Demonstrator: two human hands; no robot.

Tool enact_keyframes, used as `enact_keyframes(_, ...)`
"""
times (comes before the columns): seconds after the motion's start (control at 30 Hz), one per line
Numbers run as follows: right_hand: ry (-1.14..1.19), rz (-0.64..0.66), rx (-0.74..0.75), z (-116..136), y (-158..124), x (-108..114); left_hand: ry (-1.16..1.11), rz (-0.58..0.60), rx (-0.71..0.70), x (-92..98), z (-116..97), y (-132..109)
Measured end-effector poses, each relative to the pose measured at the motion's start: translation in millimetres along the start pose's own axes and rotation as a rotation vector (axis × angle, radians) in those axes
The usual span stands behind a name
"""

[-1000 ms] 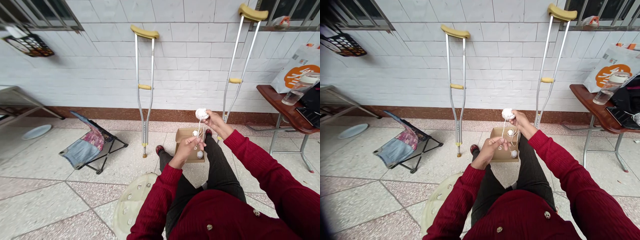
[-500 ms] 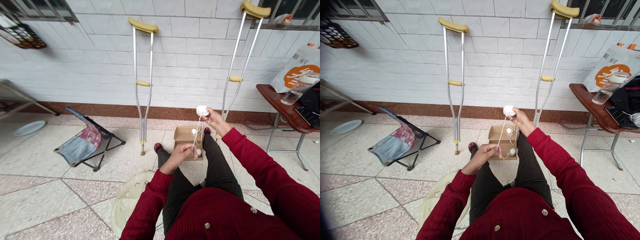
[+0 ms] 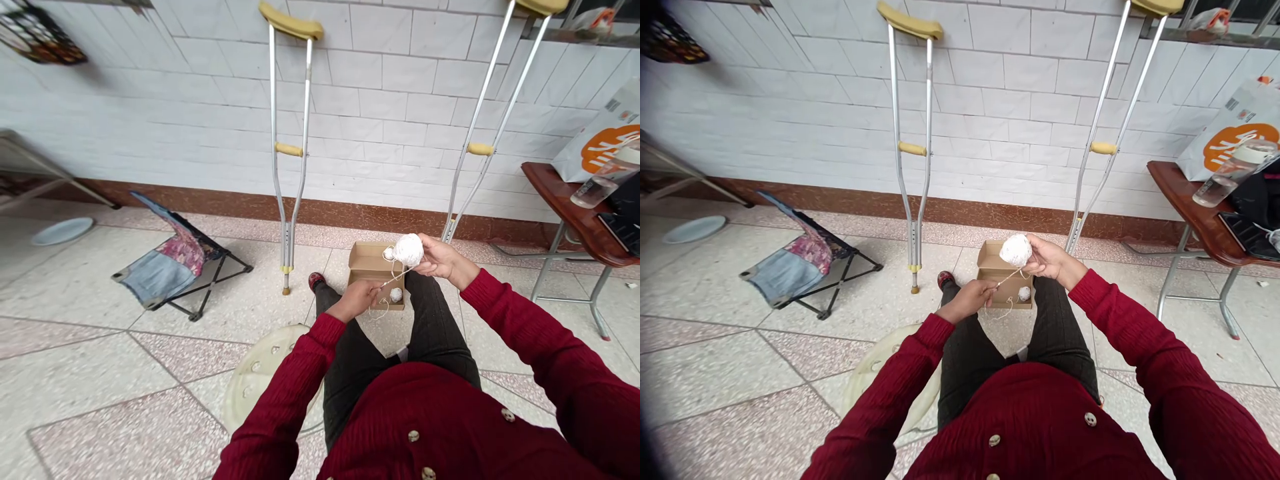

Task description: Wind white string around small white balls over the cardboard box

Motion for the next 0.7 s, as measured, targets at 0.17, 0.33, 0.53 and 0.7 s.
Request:
enact_keyframes(0.17, -0.004, 0.061, 0.007, -10, -8, 10, 0.175, -0.043, -0.005, 2.2, 9, 18)
enact_keyframes(0.33, 0.051, 0.040, -0.017, -10, -13, 11, 0.376, -0.164, -0.027, 10.4, 10, 36)
enact_keyframes(0.53, 0.324, -0.142, 0.269, 20, -1, -7, 0.308, -0.093, -0.208, -35.8, -13, 29)
enact_keyframes(0.7, 0.336, -0.197, 0.321, 24, 14, -16, -0.329, -0.001, -0.216, -39.4, -29, 26)
Point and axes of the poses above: each hand's wrist, its own y-axis towards the middle knuckle, its own x-axis out of the back of the hand, z = x × y, the point moved 3 cm from there along y, towards the middle knuckle, and after that the axes turned 13 degrees about x, right-handed, at the moved point
